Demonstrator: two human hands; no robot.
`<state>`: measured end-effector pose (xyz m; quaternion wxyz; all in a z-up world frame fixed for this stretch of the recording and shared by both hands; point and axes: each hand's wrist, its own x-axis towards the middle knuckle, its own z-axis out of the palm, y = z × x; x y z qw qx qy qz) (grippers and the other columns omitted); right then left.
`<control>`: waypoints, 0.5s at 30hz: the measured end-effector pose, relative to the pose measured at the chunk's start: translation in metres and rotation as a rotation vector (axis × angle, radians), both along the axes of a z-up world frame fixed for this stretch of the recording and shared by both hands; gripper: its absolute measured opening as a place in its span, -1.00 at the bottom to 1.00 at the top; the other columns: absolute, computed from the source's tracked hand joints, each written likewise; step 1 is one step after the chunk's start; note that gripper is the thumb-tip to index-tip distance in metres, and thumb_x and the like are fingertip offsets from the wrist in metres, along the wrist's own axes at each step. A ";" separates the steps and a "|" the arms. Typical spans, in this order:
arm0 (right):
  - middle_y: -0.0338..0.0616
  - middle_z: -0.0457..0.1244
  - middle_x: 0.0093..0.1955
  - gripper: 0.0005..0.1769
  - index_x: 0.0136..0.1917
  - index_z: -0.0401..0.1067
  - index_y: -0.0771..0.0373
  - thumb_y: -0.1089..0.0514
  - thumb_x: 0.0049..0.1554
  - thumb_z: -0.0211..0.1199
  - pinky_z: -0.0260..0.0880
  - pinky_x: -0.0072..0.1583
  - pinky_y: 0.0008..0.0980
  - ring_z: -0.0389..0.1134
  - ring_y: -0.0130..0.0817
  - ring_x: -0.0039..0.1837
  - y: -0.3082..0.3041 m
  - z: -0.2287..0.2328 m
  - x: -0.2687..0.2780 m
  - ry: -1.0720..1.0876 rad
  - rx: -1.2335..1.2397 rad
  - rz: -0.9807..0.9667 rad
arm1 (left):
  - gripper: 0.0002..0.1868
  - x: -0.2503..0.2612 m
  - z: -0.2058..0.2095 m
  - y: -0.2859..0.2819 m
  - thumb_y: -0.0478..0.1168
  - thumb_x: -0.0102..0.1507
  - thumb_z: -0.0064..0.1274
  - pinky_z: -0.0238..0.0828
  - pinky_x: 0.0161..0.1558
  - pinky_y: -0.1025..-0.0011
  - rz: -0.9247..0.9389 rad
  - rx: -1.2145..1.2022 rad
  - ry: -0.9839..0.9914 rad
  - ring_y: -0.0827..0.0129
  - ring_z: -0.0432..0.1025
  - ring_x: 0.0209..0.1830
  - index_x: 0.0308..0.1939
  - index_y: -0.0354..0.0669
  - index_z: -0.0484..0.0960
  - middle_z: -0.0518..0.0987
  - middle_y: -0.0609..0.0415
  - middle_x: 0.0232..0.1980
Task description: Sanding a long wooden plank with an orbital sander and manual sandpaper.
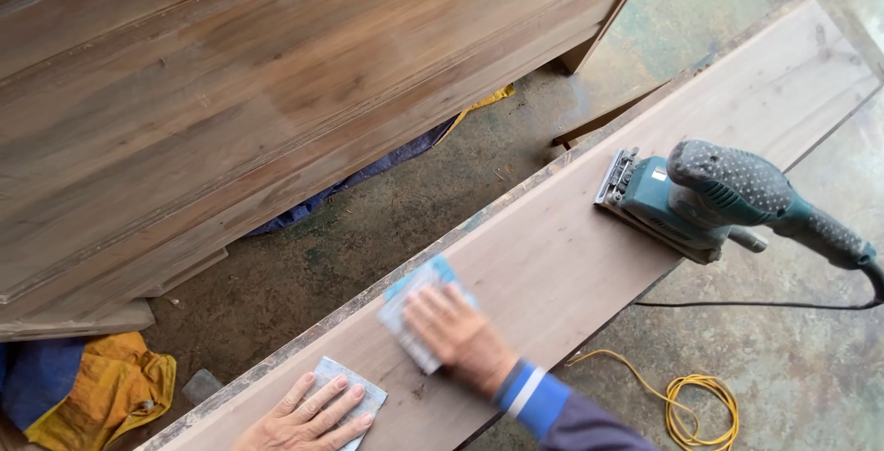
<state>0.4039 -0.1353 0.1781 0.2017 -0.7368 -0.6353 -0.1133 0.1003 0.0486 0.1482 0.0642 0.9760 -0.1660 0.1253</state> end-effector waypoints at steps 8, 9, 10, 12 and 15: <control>0.14 0.28 0.31 -0.52 0.34 0.37 0.33 0.33 0.14 0.20 0.33 0.27 0.03 0.31 0.04 0.29 -0.007 -0.003 0.041 0.136 -0.127 -0.453 | -0.42 0.000 0.007 -0.002 0.17 0.44 -0.47 -0.36 0.53 0.04 -0.021 -0.058 0.111 0.26 -0.09 0.60 0.55 0.35 0.13 0.10 0.13 0.60; 0.15 0.25 0.38 -0.39 0.37 0.35 0.35 0.31 0.02 0.25 0.25 0.40 0.11 0.26 0.09 0.43 0.005 -0.002 -0.002 0.087 -0.053 -0.248 | -0.42 0.002 0.007 -0.002 0.18 0.44 -0.47 -0.34 0.54 0.03 -0.008 -0.067 0.107 0.25 -0.08 0.60 0.55 0.34 0.13 0.10 0.10 0.59; 0.15 0.25 0.38 -0.39 0.37 0.35 0.35 0.31 0.02 0.25 0.25 0.40 0.11 0.26 0.09 0.43 0.001 0.003 -0.014 0.085 -0.052 -0.247 | -0.42 0.005 0.008 -0.002 0.18 0.44 -0.47 -0.34 0.54 0.03 -0.008 -0.067 0.105 0.25 -0.08 0.60 0.55 0.34 0.13 0.10 0.10 0.59; 0.21 0.15 0.48 -0.38 0.44 0.26 0.43 0.26 0.15 0.29 0.13 0.45 0.26 0.15 0.09 0.53 -0.007 0.011 -0.052 0.310 -0.175 0.206 | -0.42 0.001 0.015 0.004 0.12 0.43 -0.45 -0.32 0.56 -0.02 -0.019 -0.036 0.089 0.23 -0.05 0.62 0.56 0.30 0.13 0.12 0.11 0.60; 0.06 0.22 0.44 -0.31 0.40 0.36 0.25 0.39 -0.04 0.21 0.19 0.49 0.01 0.22 0.07 0.49 -0.045 0.012 0.067 0.196 -0.180 -0.242 | -0.43 0.000 0.012 -0.002 0.09 0.43 -0.37 -0.27 0.54 0.04 -0.010 -0.069 0.141 0.24 0.01 0.60 0.55 0.31 0.20 0.16 0.13 0.59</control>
